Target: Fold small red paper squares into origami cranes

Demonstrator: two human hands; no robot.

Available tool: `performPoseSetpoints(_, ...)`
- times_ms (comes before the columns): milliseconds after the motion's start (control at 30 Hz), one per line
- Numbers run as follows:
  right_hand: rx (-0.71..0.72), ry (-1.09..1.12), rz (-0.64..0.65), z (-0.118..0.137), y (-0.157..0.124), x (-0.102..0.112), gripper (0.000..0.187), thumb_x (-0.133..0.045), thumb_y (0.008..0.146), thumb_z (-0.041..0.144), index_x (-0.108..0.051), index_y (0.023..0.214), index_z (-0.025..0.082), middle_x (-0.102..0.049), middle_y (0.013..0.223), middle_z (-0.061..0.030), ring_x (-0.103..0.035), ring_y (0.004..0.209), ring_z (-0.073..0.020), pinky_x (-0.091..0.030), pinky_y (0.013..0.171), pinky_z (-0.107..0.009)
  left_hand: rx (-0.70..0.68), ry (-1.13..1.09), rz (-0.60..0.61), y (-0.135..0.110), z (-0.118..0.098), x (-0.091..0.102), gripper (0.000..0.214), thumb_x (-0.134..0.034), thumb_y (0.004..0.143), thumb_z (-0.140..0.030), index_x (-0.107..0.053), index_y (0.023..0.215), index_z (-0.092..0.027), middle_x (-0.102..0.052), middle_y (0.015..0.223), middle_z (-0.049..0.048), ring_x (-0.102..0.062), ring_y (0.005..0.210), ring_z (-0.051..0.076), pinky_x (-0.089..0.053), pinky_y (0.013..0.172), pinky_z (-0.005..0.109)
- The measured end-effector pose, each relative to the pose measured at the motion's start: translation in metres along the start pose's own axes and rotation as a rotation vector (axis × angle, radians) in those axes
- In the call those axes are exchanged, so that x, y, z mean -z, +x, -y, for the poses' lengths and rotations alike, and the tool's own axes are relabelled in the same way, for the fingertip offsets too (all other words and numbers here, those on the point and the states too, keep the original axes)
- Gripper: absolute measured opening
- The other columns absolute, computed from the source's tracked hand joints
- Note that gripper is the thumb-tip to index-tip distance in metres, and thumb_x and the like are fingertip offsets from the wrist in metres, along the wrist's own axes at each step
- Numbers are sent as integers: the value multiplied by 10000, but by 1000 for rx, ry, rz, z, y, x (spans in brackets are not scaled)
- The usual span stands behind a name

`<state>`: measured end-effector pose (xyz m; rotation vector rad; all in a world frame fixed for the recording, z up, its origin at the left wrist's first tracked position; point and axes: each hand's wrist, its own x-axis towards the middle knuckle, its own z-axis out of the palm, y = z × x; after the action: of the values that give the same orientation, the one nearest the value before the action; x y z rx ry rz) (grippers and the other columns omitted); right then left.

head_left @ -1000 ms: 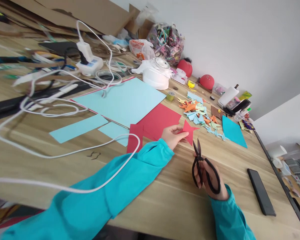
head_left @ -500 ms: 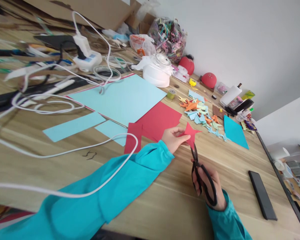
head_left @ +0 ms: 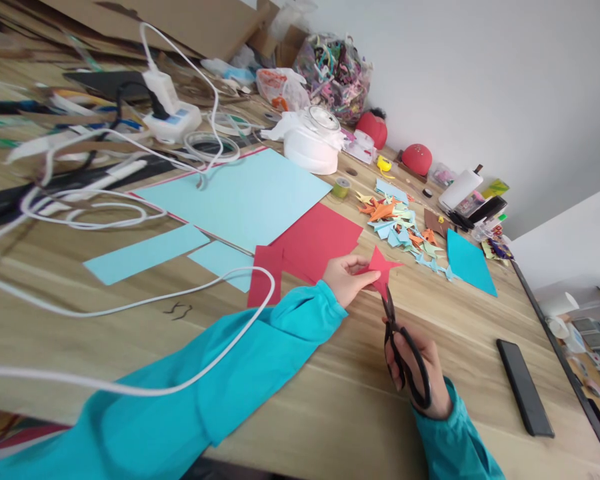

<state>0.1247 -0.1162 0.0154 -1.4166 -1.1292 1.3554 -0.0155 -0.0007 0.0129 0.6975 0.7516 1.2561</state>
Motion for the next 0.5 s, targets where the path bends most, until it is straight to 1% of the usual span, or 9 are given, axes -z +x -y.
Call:
performPoseSetpoints(100,-7,-16,-4,0,0,0,519,-589,771,459,-553,1176,137,-482,551,30,-410,349,-52,-304,274,-154,-14,18,-2,1,2,1,367,-816,401,-279,-657,682,-105,-680,674,51,-644,601,187,-562,546,319)
performPoseSetpoints(200,-7,-24,-6,1,0,0,522,-591,766,468,-560,1170,140,-485,543,31,-409,338,-52,-300,268,-156,-28,55,-6,3,4,3,355,-815,406,-268,-663,682,-106,-684,689,54,-644,620,183,-561,558,305)
performPoseSetpoints(333,-6,-30,-9,1,0,1,512,-603,760,461,-571,1160,141,-487,539,33,-411,336,-48,-300,266,-150,-31,49,-3,5,6,4,351,-813,410,-269,-665,685,-110,-688,686,52,-645,609,178,-555,540,286)
performPoseSetpoints(500,-13,-28,-4,1,0,2,513,-611,750,466,-588,1139,131,-494,524,29,-401,320,-51,-292,252,-156,-21,62,-9,6,8,4,364,-816,400,-280,-665,684,-111,-691,688,58,-649,615,192,-559,562,312)
